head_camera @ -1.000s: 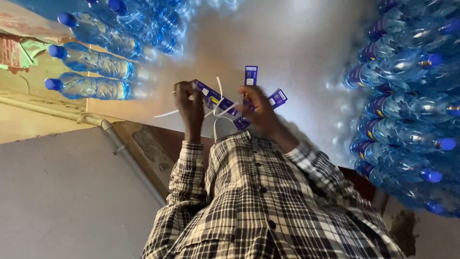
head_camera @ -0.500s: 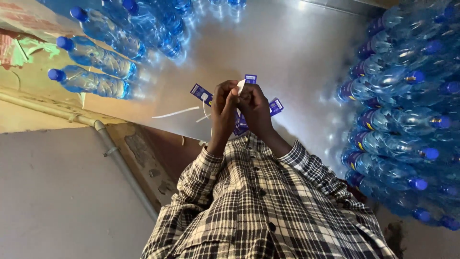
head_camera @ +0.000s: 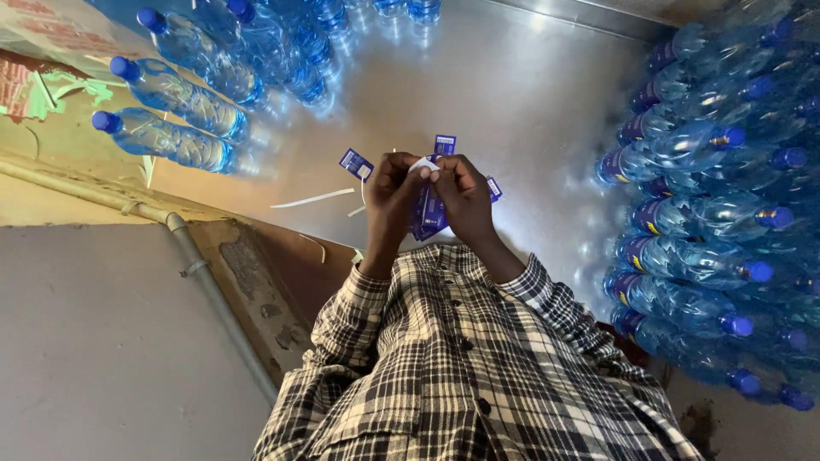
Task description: Manually applying adhesive labels to plastic water bottles by wrapping them around the bottle body.
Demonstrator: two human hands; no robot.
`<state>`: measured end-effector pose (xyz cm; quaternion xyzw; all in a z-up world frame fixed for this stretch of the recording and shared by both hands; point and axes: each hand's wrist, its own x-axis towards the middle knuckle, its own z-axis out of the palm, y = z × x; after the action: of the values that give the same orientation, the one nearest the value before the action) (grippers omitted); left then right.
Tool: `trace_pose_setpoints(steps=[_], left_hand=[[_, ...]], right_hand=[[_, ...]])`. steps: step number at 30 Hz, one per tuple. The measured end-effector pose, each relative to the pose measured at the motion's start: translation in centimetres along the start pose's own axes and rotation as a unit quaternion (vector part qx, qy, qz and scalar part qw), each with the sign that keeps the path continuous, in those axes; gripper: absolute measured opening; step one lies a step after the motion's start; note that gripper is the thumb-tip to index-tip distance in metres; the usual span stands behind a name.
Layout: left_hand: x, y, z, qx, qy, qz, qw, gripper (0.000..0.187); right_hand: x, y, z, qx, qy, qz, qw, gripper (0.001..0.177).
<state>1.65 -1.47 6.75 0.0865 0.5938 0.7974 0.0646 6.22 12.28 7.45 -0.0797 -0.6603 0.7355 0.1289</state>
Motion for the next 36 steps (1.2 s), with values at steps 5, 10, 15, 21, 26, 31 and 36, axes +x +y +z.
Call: trace_pose_setpoints(steps=[5,10,15,21,26,31,36], left_hand=[[0.7,-0.7,-5.2,-0.085,0.218,-0.090,0.968,0.020],[-3.9,-9.2,-25.6,0.545,0.203,-0.125,0.804,0.023],[-10.1,-6.3,-26.0,0.709,0.040,-0.359,0.606,0.034],[-5.6,5.5,-6.7,0.325,-0.046,-0.036,0.944,0.075],[-2.1,4.6,0.5,0.117,-0.100,0.027,0.988,0.015],[-2.0,5.0,2.3,0.057,-0.063,-0.017,0.996,0.016],[-2.5,5.4,2.0,0.023,0.009,-0.024,0.999,0.019]], right_hand=[[0.8,2.9,-2.7,0.074,0.047,0.013,0.996,0.011],[2.8,-1.9,-8.4,0.169,0.169,0.028,0.971,0.011],[2.3,-3.0,-10.3,0.016,0.146,0.024,0.989,0.009],[0.6,-5.2,-5.2,-0.252,-0.211,0.015,0.944,0.021],[-0.2,-6.5,-4.3,-0.178,-0.151,-0.003,0.972,0.017],[-2.2,-5.2,-3.7,-0.080,-0.107,0.018,0.991,0.030],[-2.0,-5.5,-1.7,-0.068,-0.070,0.003,0.995,0.019]])
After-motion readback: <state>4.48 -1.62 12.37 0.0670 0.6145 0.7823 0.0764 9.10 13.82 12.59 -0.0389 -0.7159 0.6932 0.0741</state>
